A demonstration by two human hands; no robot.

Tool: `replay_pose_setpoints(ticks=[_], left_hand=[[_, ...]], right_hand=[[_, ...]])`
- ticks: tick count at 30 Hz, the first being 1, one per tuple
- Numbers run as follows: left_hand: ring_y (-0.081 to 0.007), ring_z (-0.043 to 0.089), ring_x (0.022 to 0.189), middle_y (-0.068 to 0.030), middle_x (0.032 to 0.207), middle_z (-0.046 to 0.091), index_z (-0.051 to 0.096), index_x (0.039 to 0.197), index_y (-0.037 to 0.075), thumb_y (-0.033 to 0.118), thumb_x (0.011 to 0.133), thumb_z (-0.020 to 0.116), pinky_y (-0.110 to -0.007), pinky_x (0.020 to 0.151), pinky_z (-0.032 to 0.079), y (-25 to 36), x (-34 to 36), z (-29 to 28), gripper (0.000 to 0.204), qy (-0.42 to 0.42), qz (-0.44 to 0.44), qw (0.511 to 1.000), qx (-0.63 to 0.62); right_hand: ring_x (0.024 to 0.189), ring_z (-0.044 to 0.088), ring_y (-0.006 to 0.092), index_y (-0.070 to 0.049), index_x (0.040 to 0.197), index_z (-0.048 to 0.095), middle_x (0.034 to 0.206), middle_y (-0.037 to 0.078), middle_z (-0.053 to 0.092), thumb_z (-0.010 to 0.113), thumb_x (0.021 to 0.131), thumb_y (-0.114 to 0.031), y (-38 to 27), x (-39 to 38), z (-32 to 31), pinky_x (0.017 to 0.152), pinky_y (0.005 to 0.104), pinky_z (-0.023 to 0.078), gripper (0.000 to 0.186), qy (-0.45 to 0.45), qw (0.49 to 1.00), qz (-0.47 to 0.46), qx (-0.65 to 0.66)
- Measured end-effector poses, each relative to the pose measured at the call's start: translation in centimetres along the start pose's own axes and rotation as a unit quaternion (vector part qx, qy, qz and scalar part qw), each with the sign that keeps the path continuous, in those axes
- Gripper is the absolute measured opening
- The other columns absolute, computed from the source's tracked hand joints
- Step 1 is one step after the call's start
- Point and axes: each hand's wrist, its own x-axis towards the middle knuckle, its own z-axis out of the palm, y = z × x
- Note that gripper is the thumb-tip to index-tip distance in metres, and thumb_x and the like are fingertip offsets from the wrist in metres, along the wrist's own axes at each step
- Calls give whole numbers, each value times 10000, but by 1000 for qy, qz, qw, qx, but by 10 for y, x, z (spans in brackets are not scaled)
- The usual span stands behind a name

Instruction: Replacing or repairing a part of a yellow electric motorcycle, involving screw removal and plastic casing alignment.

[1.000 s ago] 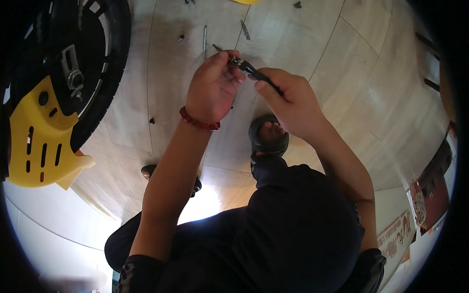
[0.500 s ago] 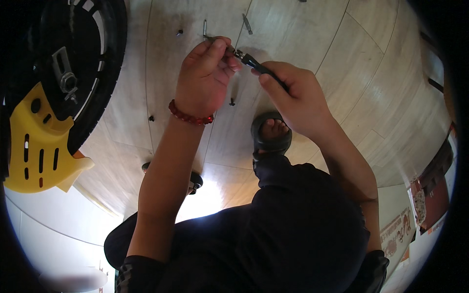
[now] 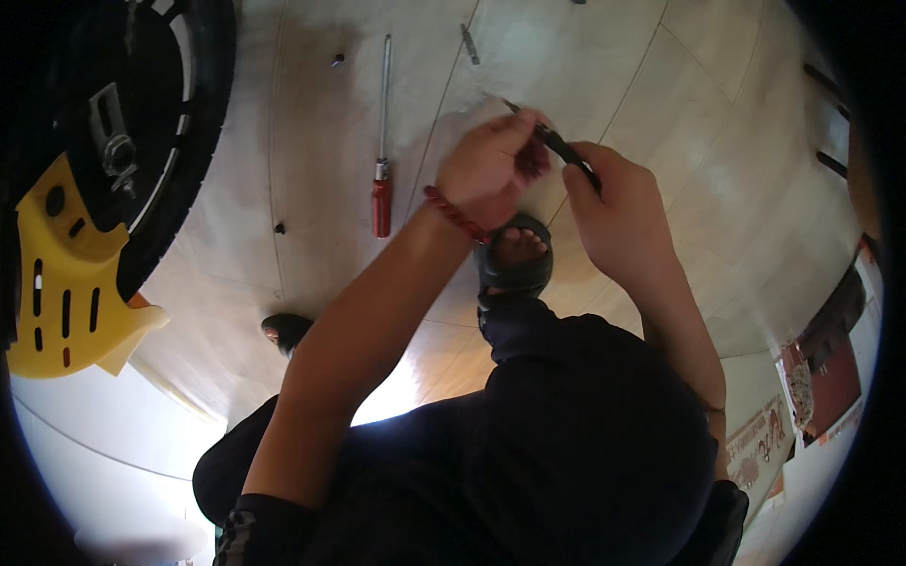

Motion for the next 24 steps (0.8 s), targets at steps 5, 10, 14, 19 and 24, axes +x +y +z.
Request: replay_pose_setpoints(ticks=[5,10,14,19,24], left_hand=[[-139,531,700,-29,778,554,563,926,56,230,971,428,-316,671,445,-47,24,22,225,21,-122,985,-118],[-135,528,698,-19,781,554,554,933,80,236,978,411,-322,687,442,-65,31,14,216,29,-154,975,-159],[-116,517,673,-6,785,565,565,926,90,241,961,442,-317,703,451,-67,30,7,198,31,-161,970,-178],[-137,550,800,-22,882,591,564,945,86,302,968,433,-333,785,451,-72,13,12,254,-95,-147,959,-224],[-164,554,997,-37,1060,603,556,1061,65,393,979,357,-312,895,424,-79,-2,29,392,-177,-184,914,-316]], right_hand=[[651,589,383,-16,934,594,666,194,595,495,851,-138,22,-8,-7,586,447,457,178,36,964,-4,-264],[664,597,381,-26,887,586,681,193,603,493,851,-155,22,-4,-4,597,475,463,164,2,949,29,-313],[673,600,379,-21,838,592,690,186,610,481,859,-173,20,3,-4,609,466,472,189,-27,944,42,-325],[703,603,379,-18,811,593,716,187,617,466,863,-192,16,7,-3,631,467,475,221,-42,938,74,-337],[722,618,371,5,816,589,782,184,631,456,834,-145,14,1,4,648,460,494,201,-49,915,94,-389]])
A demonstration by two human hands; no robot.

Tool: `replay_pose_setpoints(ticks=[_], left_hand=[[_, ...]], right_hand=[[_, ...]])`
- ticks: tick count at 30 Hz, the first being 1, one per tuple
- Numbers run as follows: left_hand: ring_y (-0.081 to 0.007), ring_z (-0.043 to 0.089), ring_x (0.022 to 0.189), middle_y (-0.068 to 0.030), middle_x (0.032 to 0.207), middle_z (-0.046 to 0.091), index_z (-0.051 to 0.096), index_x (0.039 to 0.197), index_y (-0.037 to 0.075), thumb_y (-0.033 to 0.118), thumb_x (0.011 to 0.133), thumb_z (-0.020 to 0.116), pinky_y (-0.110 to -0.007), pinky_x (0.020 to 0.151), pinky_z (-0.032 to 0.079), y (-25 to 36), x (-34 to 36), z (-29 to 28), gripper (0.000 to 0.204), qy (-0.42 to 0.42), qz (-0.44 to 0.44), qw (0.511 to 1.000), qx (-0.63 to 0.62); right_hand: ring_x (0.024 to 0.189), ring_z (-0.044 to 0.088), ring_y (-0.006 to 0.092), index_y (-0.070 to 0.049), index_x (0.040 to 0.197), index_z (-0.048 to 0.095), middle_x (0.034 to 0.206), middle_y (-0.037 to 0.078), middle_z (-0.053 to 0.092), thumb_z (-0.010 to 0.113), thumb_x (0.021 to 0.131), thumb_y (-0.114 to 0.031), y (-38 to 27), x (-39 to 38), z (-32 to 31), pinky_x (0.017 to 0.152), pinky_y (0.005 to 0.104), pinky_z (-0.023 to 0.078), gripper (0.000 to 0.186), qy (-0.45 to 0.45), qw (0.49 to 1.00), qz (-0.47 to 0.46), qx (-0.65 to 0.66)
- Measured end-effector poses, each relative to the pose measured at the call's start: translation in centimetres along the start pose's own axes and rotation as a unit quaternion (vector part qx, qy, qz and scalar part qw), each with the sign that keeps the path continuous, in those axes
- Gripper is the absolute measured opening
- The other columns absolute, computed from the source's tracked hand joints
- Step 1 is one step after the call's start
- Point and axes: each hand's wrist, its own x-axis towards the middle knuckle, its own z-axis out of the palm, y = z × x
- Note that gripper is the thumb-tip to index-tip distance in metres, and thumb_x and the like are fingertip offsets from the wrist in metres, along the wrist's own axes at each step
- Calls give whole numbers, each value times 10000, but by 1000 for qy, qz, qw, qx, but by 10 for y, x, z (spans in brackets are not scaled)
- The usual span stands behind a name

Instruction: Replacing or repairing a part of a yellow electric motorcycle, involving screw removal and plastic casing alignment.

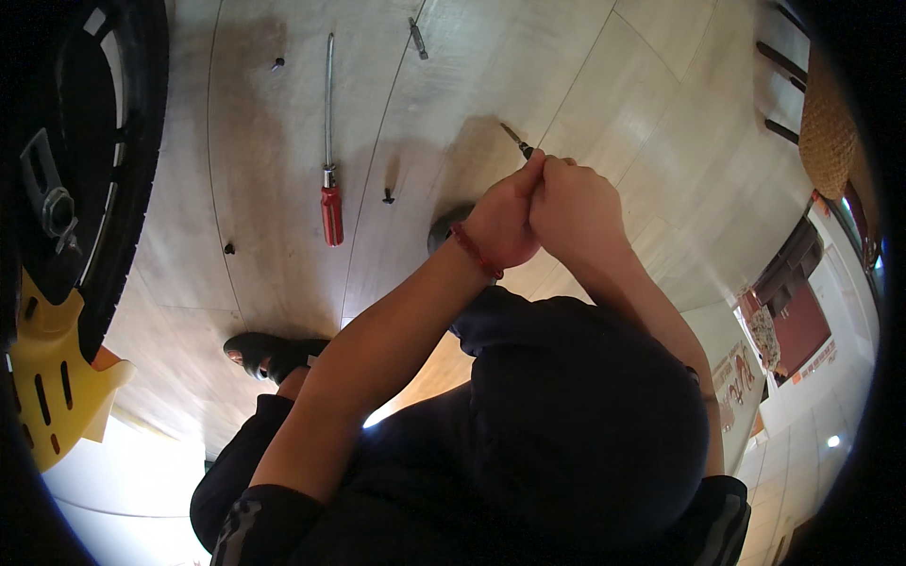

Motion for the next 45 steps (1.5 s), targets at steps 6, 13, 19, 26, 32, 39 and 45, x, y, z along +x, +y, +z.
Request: replay_pose_setpoints(ticks=[6,13,19,26,32,39,45], left_hand=[[-172,550,1022,-53,1082,596,548,1077,56,385,983,344,-320,913,425,0,3,-15,398,-90,1,994,-62],[-162,576,926,-54,956,624,557,1020,70,341,978,391,-321,851,447,16,-13,-8,321,53,80,959,266],[-144,566,868,-25,948,600,533,1033,89,313,970,413,-338,797,460,32,-37,28,262,148,92,966,192],[-81,526,905,11,1001,566,481,1192,63,233,974,432,-252,785,447,77,-129,125,281,50,333,877,343],[-55,503,810,17,924,557,505,1171,31,179,952,492,-225,712,440,83,-180,163,265,10,479,771,419],[-86,556,814,-28,945,592,478,1194,37,221,972,441,-225,693,468,96,-203,164,290,-37,472,767,433],[-104,574,861,-41,960,596,469,1194,27,214,980,420,-241,758,475,94,-206,162,289,1,497,775,390]], right_hand=[[762,634,355,4,828,594,807,173,640,472,816,-137,-10,2,-2,663,433,511,186,4,998,-13,-55],[801,625,375,-24,903,614,827,201,646,469,842,-158,-23,5,6,709,458,496,207,5,1000,-3,0],[806,632,364,-12,987,601,830,207,643,469,875,-163,-29,-1,-15,694,443,496,229,27,998,7,51],[656,637,310,-7,1090,570,751,154,631,555,838,-49,-94,-28,-60,576,351,496,256,225,850,-337,335],[540,584,277,10,1068,558,670,115,595,600,793,-41,-132,-33,-80,489,346,458,283,324,714,-517,342],[523,598,225,23,1093,560,655,103,601,570,813,-2,-154,-36,-86,483,298,447,282,270,692,-557,371],[519,605,228,10,1079,556,611,99,580,553,831,-7,-160,-39,-86,474,308,451,248,270,710,-545,356]])
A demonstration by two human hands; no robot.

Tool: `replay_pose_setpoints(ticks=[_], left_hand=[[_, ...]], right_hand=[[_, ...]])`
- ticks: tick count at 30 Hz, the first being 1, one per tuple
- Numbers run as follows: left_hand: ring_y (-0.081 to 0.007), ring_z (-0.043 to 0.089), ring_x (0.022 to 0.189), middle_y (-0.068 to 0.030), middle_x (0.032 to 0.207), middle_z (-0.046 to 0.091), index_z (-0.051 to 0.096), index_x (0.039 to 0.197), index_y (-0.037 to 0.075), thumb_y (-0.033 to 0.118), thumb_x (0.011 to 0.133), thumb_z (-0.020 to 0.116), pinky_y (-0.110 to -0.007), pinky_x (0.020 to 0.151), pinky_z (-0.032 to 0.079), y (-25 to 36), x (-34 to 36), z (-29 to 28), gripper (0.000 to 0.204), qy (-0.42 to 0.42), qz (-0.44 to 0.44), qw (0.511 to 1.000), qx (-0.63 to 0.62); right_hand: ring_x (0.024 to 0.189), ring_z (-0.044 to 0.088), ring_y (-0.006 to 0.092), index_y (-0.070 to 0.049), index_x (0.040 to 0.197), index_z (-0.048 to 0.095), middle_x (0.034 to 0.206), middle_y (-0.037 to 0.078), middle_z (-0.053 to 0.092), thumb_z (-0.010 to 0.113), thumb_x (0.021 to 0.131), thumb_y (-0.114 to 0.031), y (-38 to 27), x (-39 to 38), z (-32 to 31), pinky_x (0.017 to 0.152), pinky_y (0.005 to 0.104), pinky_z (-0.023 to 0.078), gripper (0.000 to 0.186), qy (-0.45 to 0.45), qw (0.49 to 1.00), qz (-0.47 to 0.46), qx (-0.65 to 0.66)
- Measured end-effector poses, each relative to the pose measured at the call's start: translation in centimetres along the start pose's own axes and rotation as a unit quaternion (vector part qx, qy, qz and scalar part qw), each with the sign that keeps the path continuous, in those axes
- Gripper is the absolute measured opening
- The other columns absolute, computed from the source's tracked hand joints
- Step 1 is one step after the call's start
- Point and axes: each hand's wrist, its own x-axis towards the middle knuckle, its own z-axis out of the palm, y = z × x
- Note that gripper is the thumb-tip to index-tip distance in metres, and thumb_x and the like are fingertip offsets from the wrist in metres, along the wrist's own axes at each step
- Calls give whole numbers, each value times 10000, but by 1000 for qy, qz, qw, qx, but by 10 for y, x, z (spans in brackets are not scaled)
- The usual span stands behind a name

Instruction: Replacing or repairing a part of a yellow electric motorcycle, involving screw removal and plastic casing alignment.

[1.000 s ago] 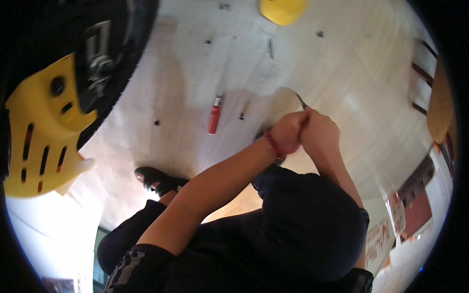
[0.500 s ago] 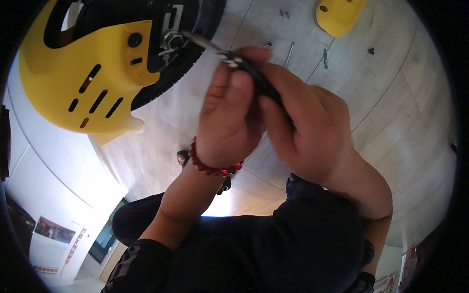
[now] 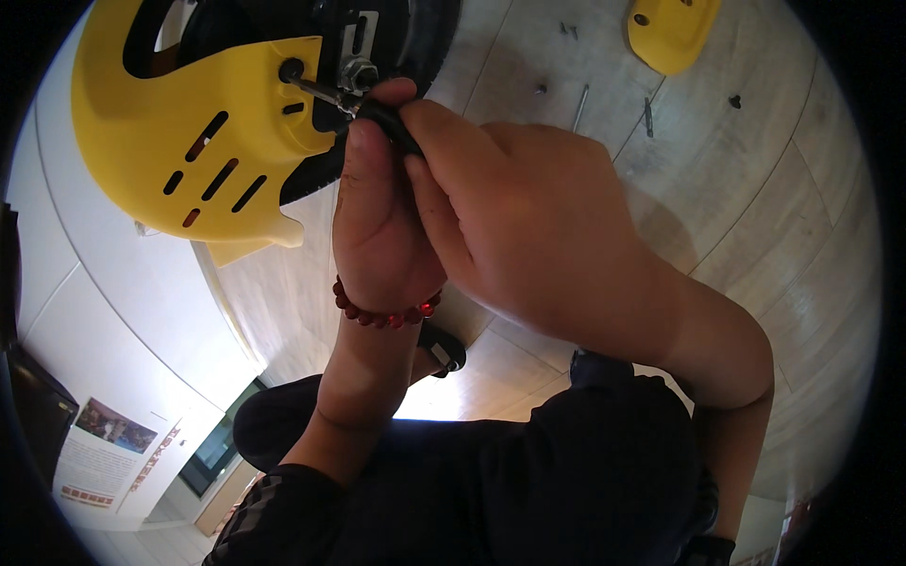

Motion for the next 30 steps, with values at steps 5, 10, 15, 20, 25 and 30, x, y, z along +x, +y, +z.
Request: replay_pose_setpoints(ticks=[5,10,15,20,25,30], left_hand=[[-102,575,860,-40,958,596,474,1193,29,225,979,424,-235,752,476,-2,4,-1,294,-8,-6,1000,-7],[-98,578,804,-36,941,598,468,1201,44,253,980,422,-228,679,483,-1,6,7,308,21,-3,1000,8],[-94,567,680,-32,904,597,467,1204,66,257,987,394,-216,523,458,-3,5,7,298,3,-5,1000,-3],[-105,582,764,-40,935,591,459,1215,56,250,989,385,-233,633,490,-2,4,7,307,-22,-4,1000,-18],[-115,587,843,-48,970,587,439,1245,37,247,992,371,-256,742,494,-1,5,0,335,-61,1,997,-43],[-115,598,834,-51,999,596,406,1288,35,219,992,366,-256,740,494,0,7,3,351,-81,-18,995,-60]], right_hand=[[517,604,219,14,1077,556,613,99,582,562,829,-10,0,-1,2,470,303,450,250,5,1000,26,-6],[499,586,215,16,1065,568,614,95,581,576,820,-14,2,0,1,462,303,439,246,28,999,-5,-31],[495,572,221,20,1050,578,623,91,583,587,812,-20,2,0,3,460,307,434,241,36,996,-32,-72],[494,561,225,26,1054,577,635,91,577,602,797,-27,5,-1,6,453,311,422,264,57,990,-65,-112],[468,511,194,18,1077,577,590,56,523,622,786,-58,1,-1,4,449,306,399,304,53,972,-100,-206],[465,469,167,12,1099,575,566,23,460,638,773,-78,0,2,-8,453,301,379,343,39,937,-142,-318]])
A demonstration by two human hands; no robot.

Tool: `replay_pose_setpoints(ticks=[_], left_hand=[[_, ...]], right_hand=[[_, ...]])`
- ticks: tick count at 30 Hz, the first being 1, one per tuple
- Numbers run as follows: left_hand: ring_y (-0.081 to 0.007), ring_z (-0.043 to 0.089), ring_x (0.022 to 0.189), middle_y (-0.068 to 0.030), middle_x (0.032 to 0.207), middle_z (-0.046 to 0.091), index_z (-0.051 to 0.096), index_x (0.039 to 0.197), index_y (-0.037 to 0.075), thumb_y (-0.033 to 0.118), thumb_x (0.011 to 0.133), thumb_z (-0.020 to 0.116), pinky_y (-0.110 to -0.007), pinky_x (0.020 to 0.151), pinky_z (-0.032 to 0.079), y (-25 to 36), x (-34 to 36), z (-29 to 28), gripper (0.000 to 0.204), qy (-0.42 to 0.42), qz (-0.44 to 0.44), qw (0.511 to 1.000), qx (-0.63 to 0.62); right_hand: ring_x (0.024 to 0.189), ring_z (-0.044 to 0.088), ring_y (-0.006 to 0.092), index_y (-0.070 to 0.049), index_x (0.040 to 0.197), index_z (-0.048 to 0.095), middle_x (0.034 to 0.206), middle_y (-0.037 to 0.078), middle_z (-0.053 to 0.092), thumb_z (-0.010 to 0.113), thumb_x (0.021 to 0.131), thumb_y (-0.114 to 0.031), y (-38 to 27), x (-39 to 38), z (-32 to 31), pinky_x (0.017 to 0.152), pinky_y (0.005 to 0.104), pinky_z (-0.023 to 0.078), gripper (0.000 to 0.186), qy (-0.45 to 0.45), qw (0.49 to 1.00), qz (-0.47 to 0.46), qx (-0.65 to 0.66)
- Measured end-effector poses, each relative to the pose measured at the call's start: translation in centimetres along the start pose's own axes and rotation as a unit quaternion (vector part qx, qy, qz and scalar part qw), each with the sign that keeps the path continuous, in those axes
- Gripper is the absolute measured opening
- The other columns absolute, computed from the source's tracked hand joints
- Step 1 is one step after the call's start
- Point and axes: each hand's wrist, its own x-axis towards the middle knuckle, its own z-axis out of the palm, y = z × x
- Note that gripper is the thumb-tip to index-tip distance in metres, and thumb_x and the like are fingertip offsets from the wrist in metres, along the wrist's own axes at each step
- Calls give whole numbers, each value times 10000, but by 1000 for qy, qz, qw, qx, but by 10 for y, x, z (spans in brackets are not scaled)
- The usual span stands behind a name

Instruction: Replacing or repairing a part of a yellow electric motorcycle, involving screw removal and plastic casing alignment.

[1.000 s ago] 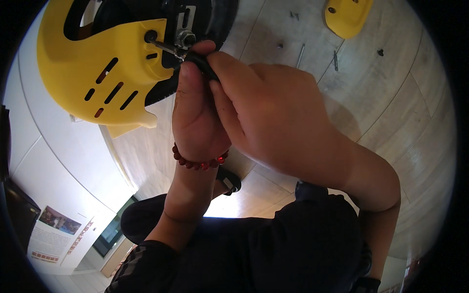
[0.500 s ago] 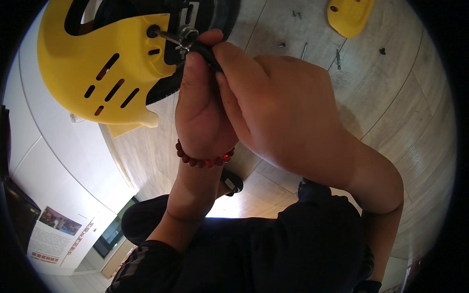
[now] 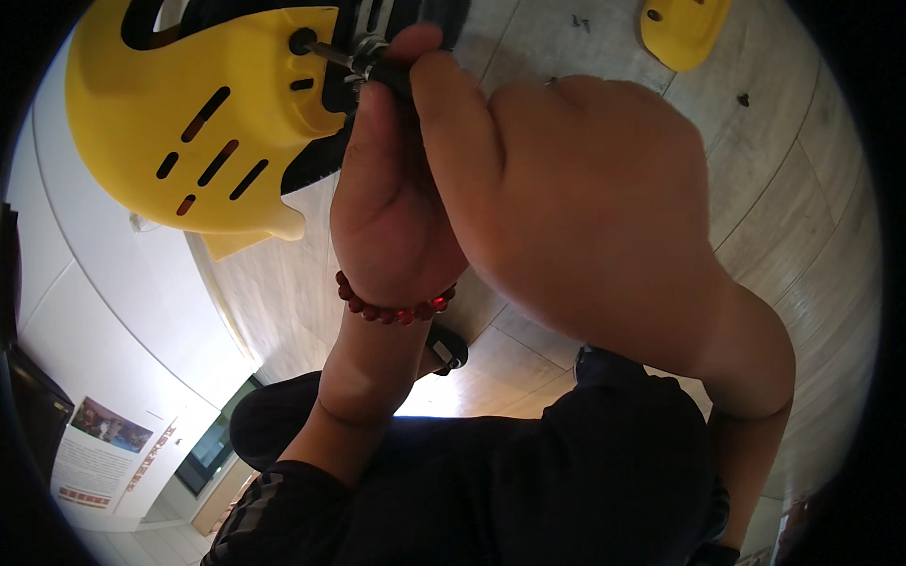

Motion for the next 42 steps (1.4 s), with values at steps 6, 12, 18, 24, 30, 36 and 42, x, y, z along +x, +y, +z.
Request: replay_pose_setpoints(ticks=[6,12,18,24,30,36,42], left_hand=[[-129,580,951,-38,1049,598,405,1293,48,200,987,374,-298,802,466,6,5,13,343,48,6,994,-98],[-129,574,958,-34,1046,601,435,1270,51,185,980,394,-306,834,448,5,6,13,322,19,38,999,-17],[-130,588,893,-44,973,616,504,1168,47,160,958,459,-284,792,459,4,4,1,243,34,6,999,-42],[-121,589,792,-29,881,619,512,1144,30,173,954,478,-272,766,458,10,4,0,240,58,23,998,21],[-108,566,809,-38,893,606,559,1075,26,172,944,503,-262,770,446,3,9,9,204,103,52,993,40],[-100,562,806,-40,905,607,606,954,29,171,921,555,-263,748,453,12,8,-1,155,104,41,991,70],[-124,575,770,-56,905,616,598,940,23,189,921,559,-266,708,462,8,10,-5,172,67,30,997,6]], right_hand=[[491,462,157,-18,1103,589,583,17,451,658,699,-62,4,9,-10,462,289,376,412,-51,997,-24,-47],[497,453,149,-34,1070,623,582,12,437,657,592,-53,-1,28,-27,463,280,372,480,-45,993,-55,-98],[498,458,160,-2,1097,591,639,55,517,617,775,-31,-4,19,-17,477,277,382,325,-37,994,12,102],[593,436,48,40,1113,561,705,14,548,487,919,-124,-14,20,-19,539,207,354,265,-114,839,296,442],[600,420,36,40,1093,569,691,-2,525,481,925,-160,-8,19,-24,549,193,348,276,-144,793,346,480],[564,486,104,13,1149,514,667,23,523,506,893,-111,8,13,-23,508,233,388,284,-260,444,447,732],[506,498,158,-21,1175,516,671,53,512,575,805,0,-7,-3,-19,453,289,404,376,-79,991,69,88]])
